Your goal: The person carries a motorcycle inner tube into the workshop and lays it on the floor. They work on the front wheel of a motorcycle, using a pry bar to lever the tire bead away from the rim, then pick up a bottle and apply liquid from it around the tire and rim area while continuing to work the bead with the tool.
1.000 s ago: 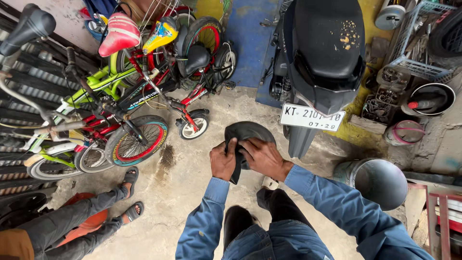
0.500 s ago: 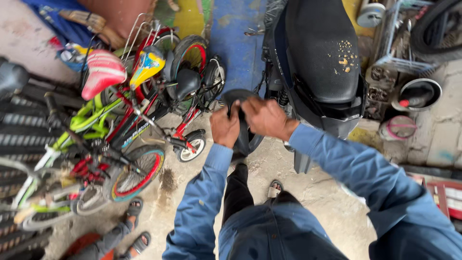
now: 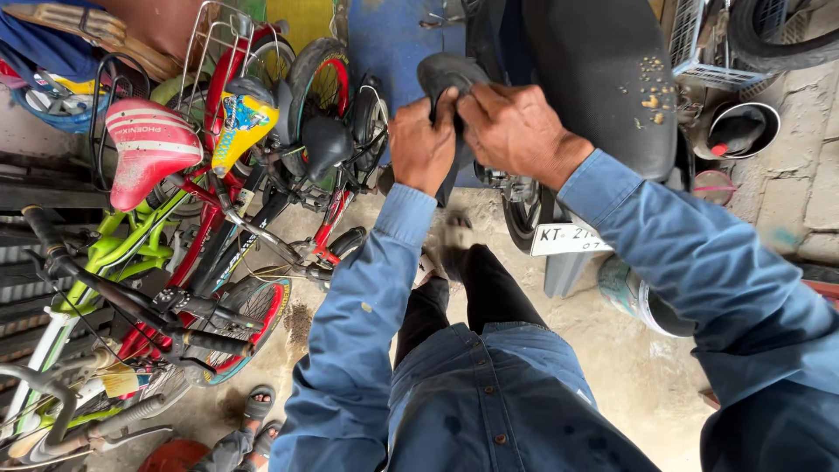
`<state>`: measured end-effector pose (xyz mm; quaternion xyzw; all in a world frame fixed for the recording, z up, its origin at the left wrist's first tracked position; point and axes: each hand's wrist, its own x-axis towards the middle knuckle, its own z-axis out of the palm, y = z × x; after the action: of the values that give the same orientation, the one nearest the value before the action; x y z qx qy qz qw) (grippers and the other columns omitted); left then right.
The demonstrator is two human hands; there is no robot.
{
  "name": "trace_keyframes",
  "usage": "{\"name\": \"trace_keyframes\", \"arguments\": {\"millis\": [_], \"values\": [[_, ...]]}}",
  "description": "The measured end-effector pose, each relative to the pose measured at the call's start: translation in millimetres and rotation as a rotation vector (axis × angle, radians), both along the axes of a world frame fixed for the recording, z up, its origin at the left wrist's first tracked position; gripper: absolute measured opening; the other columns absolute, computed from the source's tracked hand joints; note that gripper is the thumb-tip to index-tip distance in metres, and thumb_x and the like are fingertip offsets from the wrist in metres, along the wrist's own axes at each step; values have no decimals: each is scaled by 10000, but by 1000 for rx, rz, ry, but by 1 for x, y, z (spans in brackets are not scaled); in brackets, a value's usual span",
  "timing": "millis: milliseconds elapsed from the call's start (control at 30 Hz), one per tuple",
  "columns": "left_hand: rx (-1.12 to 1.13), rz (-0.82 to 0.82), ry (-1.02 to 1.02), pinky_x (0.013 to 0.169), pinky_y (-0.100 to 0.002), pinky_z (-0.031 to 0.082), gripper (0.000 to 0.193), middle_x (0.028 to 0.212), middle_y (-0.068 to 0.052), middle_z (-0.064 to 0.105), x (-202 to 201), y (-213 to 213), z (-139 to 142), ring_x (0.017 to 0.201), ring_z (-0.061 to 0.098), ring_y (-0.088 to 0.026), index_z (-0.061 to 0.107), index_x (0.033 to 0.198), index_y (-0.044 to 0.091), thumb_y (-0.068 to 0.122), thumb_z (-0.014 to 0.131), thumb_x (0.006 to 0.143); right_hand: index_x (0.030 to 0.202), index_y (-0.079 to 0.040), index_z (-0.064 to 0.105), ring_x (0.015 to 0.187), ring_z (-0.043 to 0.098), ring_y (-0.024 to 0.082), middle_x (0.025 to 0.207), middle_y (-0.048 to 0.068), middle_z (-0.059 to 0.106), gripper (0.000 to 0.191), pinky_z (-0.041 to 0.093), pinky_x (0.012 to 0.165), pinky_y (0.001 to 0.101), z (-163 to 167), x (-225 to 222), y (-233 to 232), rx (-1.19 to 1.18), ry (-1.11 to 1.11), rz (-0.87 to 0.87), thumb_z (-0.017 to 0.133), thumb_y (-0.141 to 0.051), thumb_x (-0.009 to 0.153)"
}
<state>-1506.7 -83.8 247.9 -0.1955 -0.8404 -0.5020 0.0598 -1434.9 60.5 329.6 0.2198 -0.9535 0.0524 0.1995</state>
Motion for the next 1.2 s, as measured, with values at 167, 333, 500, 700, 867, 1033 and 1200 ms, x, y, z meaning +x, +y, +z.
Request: {"name": "trace_keyframes", "arguments": {"millis": [167, 333, 500, 700, 867, 1033, 1200], "values": [[26, -86, -177, 588, -527, 428, 550, 628, -268, 573, -27, -7, 21, 554, 535, -448, 584, 678, -49, 406, 663, 977, 837, 21, 585, 588, 628, 284, 791, 142, 636, 85, 506, 528, 372, -12, -34, 3, -352, -136, -110, 655, -16, 868], [98, -142, -38, 611, -489, 439, 477, 676, -226, 618, -52, -5, 33, 602, 562, -405, 628, 770, -11, 404, 629, 1003, 916, 8, 633, 644, 656, 233, 790, 106, 666, 63, 527, 566, 361, -57, -71, 32, -844, -133, -293, 621, -38, 958], [82, -49, -71, 596, -424, 424, 462, 715, -248, 558, -110, -16, 28, 618, 442, -360, 619, 808, -28, 379, 679, 1019, 941, -20, 632, 718, 623, 209, 869, 98, 649, 96, 521, 678, 324, -105, -73, 92, -673, -465, -123, 655, -70, 1020], [329, -78, -219, 575, -338, 331, 404, 672, -33, 366, -193, -11, 40, 665, 346, -114, 528, 779, -20, 260, 739, 979, 1377, -216, 630, 860, 737, 214, 1027, 43, 763, 482, 603, 784, 342, -121, -40, 91, -117, -998, -246, 621, -254, 897], [242, -74, -232, 573, -326, 261, 474, 684, 5, 302, -258, 13, 61, 671, 286, -105, 426, 742, -17, 210, 743, 1014, 1353, -265, 618, 870, 727, 229, 988, 64, 732, 392, 608, 778, 376, -118, -91, 155, 205, -828, -696, 470, -493, 1071], [141, -109, -73, 585, -301, 391, 276, 634, 12, 490, -306, 39, 95, 635, 401, -85, 640, 840, -29, 185, 712, 998, 1294, -119, 670, 1101, 669, 348, 1228, 141, 695, 456, 581, 855, 492, -130, -115, 237, -105, -775, -929, 661, -383, 922], [139, -35, -122, 596, -295, 431, 208, 671, 10, 598, -350, 44, 124, 655, 449, -73, 714, 892, -11, 177, 731, 977, 1204, -96, 714, 1196, 623, 311, 1173, 124, 719, 418, 572, 927, 476, -161, -118, 265, 10, -1048, -1023, 629, -438, 978]]}}
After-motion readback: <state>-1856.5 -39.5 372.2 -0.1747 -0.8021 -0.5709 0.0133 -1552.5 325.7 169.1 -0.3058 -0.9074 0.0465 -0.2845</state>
